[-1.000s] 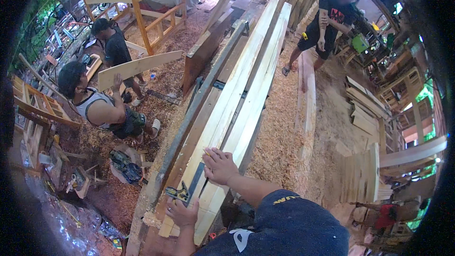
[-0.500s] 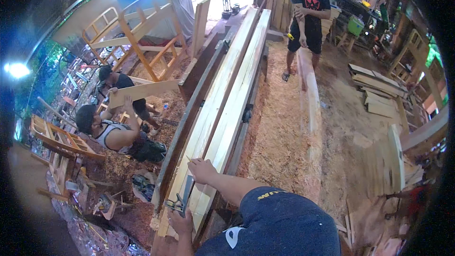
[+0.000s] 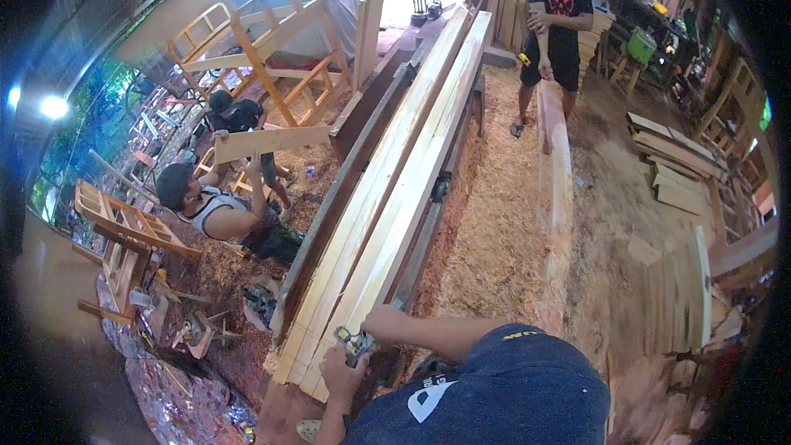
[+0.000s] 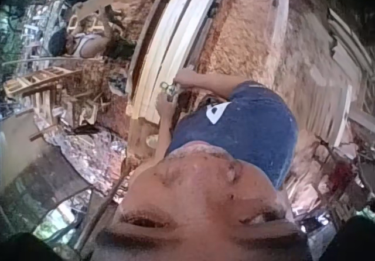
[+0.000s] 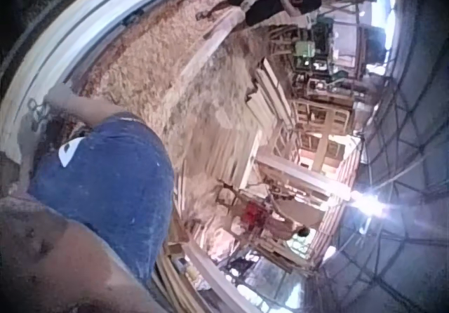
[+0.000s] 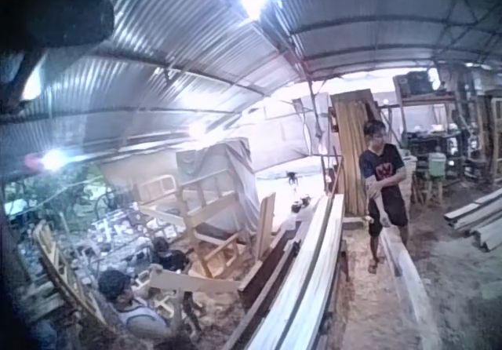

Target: The person positions a combination square on wooden planks and marks lines across them using a pencil.

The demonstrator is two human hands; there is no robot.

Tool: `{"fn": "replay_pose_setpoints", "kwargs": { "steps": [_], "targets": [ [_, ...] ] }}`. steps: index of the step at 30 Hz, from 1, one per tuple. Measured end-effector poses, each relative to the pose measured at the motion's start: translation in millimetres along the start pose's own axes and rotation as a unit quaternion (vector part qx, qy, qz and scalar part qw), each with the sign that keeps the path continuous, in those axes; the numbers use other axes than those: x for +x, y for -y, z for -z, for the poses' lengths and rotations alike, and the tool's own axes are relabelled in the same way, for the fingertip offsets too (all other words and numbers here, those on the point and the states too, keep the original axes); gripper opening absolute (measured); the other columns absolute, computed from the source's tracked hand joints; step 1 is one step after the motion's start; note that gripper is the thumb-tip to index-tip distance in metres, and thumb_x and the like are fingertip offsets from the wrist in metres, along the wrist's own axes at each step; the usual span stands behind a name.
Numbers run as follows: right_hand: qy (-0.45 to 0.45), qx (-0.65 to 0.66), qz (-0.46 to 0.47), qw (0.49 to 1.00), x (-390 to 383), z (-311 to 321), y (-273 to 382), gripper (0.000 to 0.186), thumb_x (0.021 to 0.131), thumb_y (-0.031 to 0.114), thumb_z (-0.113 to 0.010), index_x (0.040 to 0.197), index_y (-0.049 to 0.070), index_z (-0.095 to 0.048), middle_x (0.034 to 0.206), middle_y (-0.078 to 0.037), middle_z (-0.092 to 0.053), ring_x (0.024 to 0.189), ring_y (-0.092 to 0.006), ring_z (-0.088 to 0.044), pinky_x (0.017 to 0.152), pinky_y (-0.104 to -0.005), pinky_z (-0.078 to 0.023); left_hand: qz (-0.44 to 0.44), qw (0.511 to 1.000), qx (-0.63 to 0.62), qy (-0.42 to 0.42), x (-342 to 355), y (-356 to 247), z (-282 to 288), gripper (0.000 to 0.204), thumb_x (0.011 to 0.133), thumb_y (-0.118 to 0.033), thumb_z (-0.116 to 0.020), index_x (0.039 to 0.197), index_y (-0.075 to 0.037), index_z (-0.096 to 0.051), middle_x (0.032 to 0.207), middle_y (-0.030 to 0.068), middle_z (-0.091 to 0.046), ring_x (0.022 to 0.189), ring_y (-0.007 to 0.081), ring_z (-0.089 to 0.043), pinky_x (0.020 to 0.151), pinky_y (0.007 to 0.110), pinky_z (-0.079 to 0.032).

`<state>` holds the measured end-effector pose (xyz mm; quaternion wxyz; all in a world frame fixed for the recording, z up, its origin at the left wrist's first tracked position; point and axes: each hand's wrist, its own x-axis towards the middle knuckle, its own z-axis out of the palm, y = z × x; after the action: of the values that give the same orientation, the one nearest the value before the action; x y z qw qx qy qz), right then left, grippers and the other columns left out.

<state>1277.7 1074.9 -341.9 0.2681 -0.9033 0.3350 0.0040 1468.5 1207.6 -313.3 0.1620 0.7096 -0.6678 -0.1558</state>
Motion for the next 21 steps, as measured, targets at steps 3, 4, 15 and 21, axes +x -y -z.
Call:
{"fn": "replay_pose_setpoints", "kwargs": {
  "steps": [3, 4, 15, 21],
  "targets": [
    [-0.014, -0.014, -0.105, 0.994, 6, 53, -15, 0.018, 0.082, 0.021, -0.069, 0.092, 0.007, -0.075, 0.09, -0.017, -0.074, 0.09, -0.0373, -0.075, 0.078, -0.0509, -0.059, -0.008, 0.994, 0.075, -0.073, 24, -18, 10, 0.052, 0.079, -0.041, -0.085, 0.112, -0.008, -0.062, 0.114, 0.0153, -0.062, 0.109, 0.0366, -0.06, 0.091, 0.048, -0.047],
    [-0.028, -0.015, -0.147, 0.989, 14, 74, -28, 0.018, 0.085, 0.019, -0.066, 0.094, 0.008, -0.076, 0.094, -0.018, -0.075, 0.091, -0.0382, -0.075, 0.08, -0.0508, -0.06, -0.018, 0.996, -0.007, -0.087, 39, -29, 18, 0.055, 0.079, -0.042, -0.085, 0.115, -0.007, -0.063, 0.116, 0.0157, -0.063, 0.11, 0.0361, -0.06, 0.091, 0.048, -0.047],
    [-0.364, 0.187, -0.272, 0.871, 108, 244, -36, 0.027, 0.08, 0.023, -0.074, 0.098, 0.005, -0.078, 0.102, -0.022, -0.076, 0.099, -0.0404, -0.074, 0.09, -0.0502, -0.059, -0.052, -0.042, -0.795, 0.603, 42, -198, 5, 0.072, 0.087, -0.034, -0.083, 0.145, -0.002, -0.055, 0.139, 0.0184, -0.066, 0.128, 0.0335, -0.064, 0.112, 0.052, -0.048],
    [-0.286, 0.141, -0.31, 0.896, 65, 201, -90, 0.031, 0.083, 0.026, -0.071, 0.11, 0.012, -0.077, 0.109, -0.018, -0.076, 0.104, -0.0382, -0.072, 0.092, -0.0485, -0.059, 0.075, 0.422, -0.727, 0.536, 46, -190, 57, 0.053, 0.091, -0.03, -0.081, 0.132, 0.0, -0.064, 0.118, 0.017, -0.074, 0.11, 0.0315, -0.074, 0.093, 0.044, -0.061]
  ]
}}
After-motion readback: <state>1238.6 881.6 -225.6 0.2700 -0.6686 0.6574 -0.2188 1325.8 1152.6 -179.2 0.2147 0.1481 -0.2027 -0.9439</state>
